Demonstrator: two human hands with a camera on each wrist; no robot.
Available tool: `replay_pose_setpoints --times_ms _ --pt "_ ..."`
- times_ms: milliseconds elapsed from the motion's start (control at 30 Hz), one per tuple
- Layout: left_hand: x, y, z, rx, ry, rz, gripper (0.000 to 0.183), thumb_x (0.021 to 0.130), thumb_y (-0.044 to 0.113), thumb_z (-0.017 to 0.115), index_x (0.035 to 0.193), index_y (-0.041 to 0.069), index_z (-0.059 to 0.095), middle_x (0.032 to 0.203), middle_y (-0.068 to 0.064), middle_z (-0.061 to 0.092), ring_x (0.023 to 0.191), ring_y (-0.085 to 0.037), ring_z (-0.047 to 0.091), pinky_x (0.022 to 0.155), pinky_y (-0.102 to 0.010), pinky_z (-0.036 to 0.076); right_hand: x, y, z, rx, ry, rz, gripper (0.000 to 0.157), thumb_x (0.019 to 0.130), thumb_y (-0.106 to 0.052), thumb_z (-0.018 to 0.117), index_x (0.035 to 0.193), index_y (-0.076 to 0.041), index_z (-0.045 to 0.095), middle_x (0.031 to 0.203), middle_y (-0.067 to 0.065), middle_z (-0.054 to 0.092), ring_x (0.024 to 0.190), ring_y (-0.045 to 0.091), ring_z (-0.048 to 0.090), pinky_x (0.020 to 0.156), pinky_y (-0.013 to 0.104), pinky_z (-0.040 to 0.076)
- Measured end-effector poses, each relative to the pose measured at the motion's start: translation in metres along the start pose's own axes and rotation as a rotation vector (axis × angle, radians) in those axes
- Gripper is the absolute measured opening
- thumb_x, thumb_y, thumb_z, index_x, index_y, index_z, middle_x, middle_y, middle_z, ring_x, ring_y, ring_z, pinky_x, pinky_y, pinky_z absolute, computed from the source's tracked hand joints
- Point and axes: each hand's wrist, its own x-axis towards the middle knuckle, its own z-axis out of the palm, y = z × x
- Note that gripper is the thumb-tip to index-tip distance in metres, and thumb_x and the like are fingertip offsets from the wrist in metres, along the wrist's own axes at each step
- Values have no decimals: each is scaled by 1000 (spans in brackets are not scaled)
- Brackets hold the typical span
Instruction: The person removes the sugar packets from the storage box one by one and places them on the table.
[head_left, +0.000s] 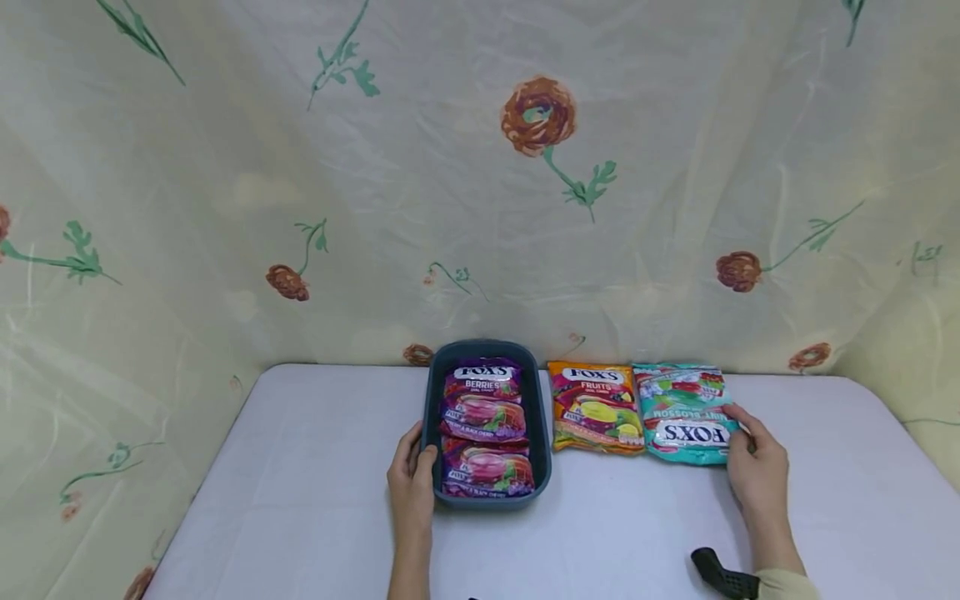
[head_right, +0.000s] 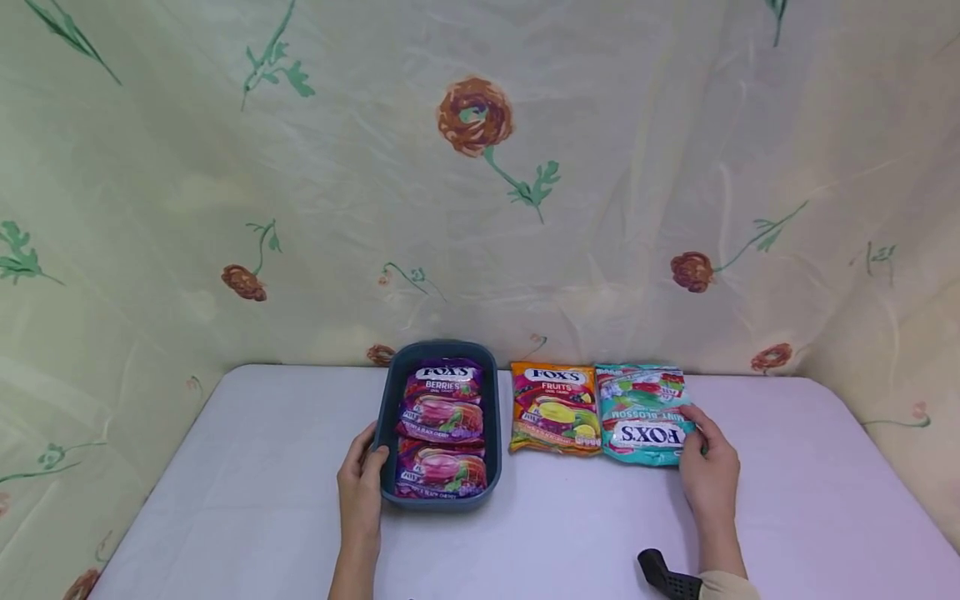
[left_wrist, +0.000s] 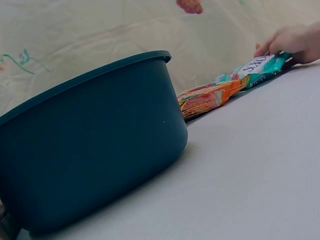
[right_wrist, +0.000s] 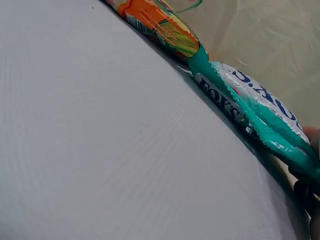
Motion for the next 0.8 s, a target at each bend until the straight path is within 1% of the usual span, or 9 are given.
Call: replay_pose_setpoints --times_ms 67,100,133,200,333,467,600,700,800 --pt "0 1 1 3 -1 0 40 94 10 49 133 11 52 137 -12 54 127 -23 50 99 -16 44 1 0 -1 -9 1 -53 45 96 -15 31 138 -15 49 146 8 44 136 24 38 111 41 34" --pt "0 1 1 8 0 0 40 94 10 49 133 12 52 137 -12 54 127 -23 50 100 -17 44 1 0 -2 -9 -2 -78 45 97 -15 31 138 -15 49 147 9 42 139 29 34 113 47 30" --pt "0 1 1 10 0 2 40 94 10 49 133 12 52 136 -12 54 127 -23 51 100 -18 44 1 0 -3 -17 -4 -105 45 97 -15 31 138 -14 49 147 10 42 139 33 33 114 49 28" --pt "0 1 1 13 2 0 39 94 11 49 133 12 52 136 -11 54 127 -22 51 101 -19 44 2 1 -3 -43 -5 -148 44 97 -14 31 137 -13 49 146 12 43 138 36 34 112 52 30" --pt "0 1 2 -1 -5 -2 39 94 11 49 134 11 52 136 -12 54 127 -23 51 102 -21 44 2 4 -2 -72 16 -177 44 97 -15 31 138 -14 49 145 15 44 136 37 37 109 54 32" --pt "0 1 2 -6 -14 -3 39 94 10 49 134 12 52 137 -12 53 127 -23 51 103 -24 44 -1 9 0 -61 51 -162 44 97 -15 33 138 -15 49 144 14 46 136 34 38 109 53 34" --pt "1 -1 2 1 -10 12 40 94 9 49 133 10 52 137 -14 53 128 -25 50 103 -25 44 -6 13 4 -14 79 -122 44 97 -15 33 138 -15 49 143 12 48 135 31 40 108 50 35" --pt "1 -1 1 6 -6 18 40 93 7 49 133 8 52 137 -16 53 128 -26 49 105 -28 43 -10 13 6 29 91 -67 45 97 -16 32 140 -16 46 143 12 47 132 31 43 105 50 37" --pt "0 0 1 3 -7 7 40 93 8 49 134 9 52 137 -14 52 129 -24 49 105 -28 42 -14 13 6 63 113 -5 46 97 -16 31 141 -19 44 144 11 47 129 31 47 103 45 41"
